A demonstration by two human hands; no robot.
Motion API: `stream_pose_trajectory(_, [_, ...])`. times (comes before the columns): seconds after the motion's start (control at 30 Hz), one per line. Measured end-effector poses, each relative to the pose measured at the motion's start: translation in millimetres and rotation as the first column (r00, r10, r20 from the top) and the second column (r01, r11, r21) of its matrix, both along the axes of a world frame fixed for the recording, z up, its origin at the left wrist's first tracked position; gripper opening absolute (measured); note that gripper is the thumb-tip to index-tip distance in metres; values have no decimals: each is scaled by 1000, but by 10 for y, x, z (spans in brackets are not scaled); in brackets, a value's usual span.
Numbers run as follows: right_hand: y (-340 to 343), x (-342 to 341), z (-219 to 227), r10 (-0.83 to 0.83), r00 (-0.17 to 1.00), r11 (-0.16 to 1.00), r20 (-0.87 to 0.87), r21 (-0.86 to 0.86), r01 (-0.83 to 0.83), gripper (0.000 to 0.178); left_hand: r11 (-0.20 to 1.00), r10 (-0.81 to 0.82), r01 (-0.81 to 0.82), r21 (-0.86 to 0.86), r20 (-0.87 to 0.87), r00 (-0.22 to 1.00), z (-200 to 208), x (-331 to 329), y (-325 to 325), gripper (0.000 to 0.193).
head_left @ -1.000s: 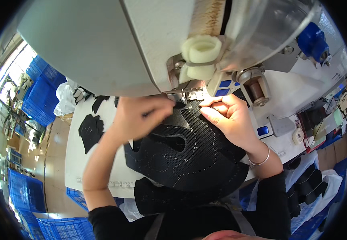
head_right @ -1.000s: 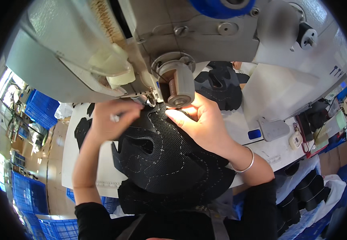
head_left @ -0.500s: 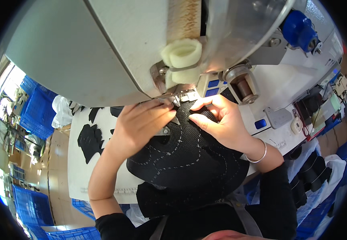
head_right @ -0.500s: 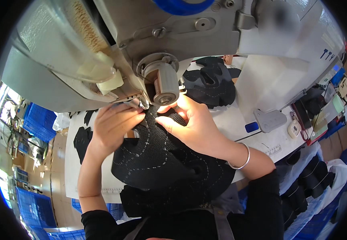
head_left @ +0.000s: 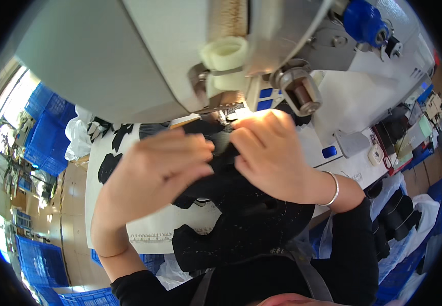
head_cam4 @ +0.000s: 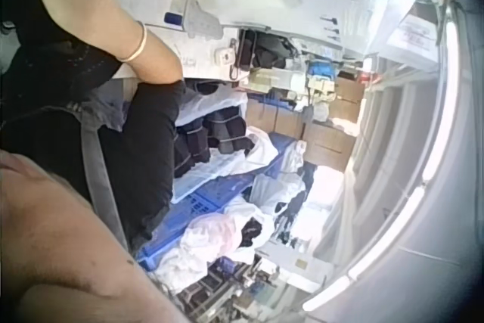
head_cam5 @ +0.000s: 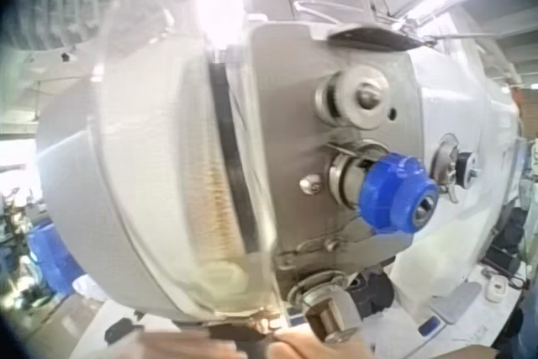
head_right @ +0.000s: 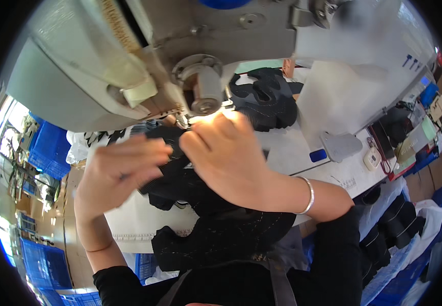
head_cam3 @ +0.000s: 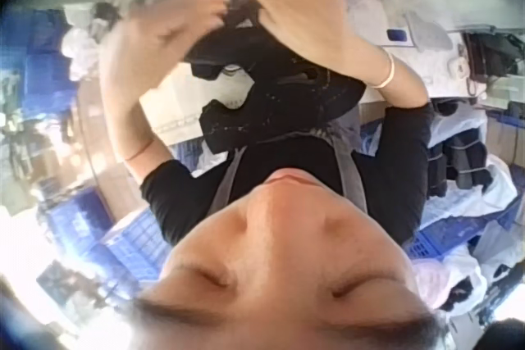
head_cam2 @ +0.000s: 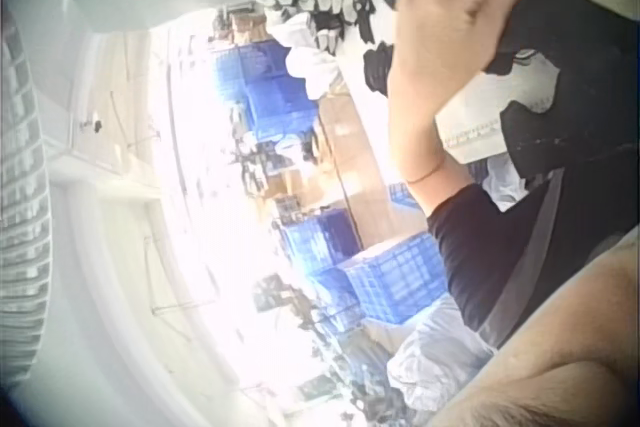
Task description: The person aligns small fabric pieces onto shoe upper components and stitches them together using a sewing machine.
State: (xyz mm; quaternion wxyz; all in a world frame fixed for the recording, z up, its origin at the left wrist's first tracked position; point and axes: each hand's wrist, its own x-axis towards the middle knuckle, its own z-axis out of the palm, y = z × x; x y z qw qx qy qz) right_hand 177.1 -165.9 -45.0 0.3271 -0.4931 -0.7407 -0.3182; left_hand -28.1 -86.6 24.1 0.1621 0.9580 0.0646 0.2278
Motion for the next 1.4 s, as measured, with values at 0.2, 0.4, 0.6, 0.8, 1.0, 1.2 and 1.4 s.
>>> stream_pose_trajectory(0.2, [-50, 254, -10, 154, 940, 982, -304, -62, -181, 33, 636, 123, -122, -762, -55, 991, -432, -126, 97, 72])
stream_pose_trajectory(0.4, [-68, 412, -8, 174, 905, 954, -389, -160, -253, 34, 804, 289, -247, -540, -8, 957, -656, -139, -149, 63])
stream_pose_trajectory(0.6, [-9, 380, -77, 281, 804, 918, -525, -99, -385, 38, 827, 377, -301, -475, 73, 923, -621, -139, -339, 64])
stream_pose_trajectory(0.8, [52, 367, -100, 226, 837, 958, -499, -43, -285, 35, 677, 386, -105, -728, 229, 894, -796, -62, -293, 67])
stream_pose_trajectory(1.0, [76, 399, -86, 280, 807, 945, -519, 3, -327, 33, 806, 407, -295, -513, 119, 906, -775, -138, -315, 74])
stream_pose_trajectory(1.2, [55, 397, -58, 281, 838, 950, -469, 12, -312, 32, 802, 395, -280, -528, 116, 911, -728, -132, -346, 74])
stream_pose_trajectory(1.4, [89, 402, -113, 273, 809, 945, -521, -11, -326, 29, 772, 467, -345, -534, 108, 878, -722, -111, -240, 68])
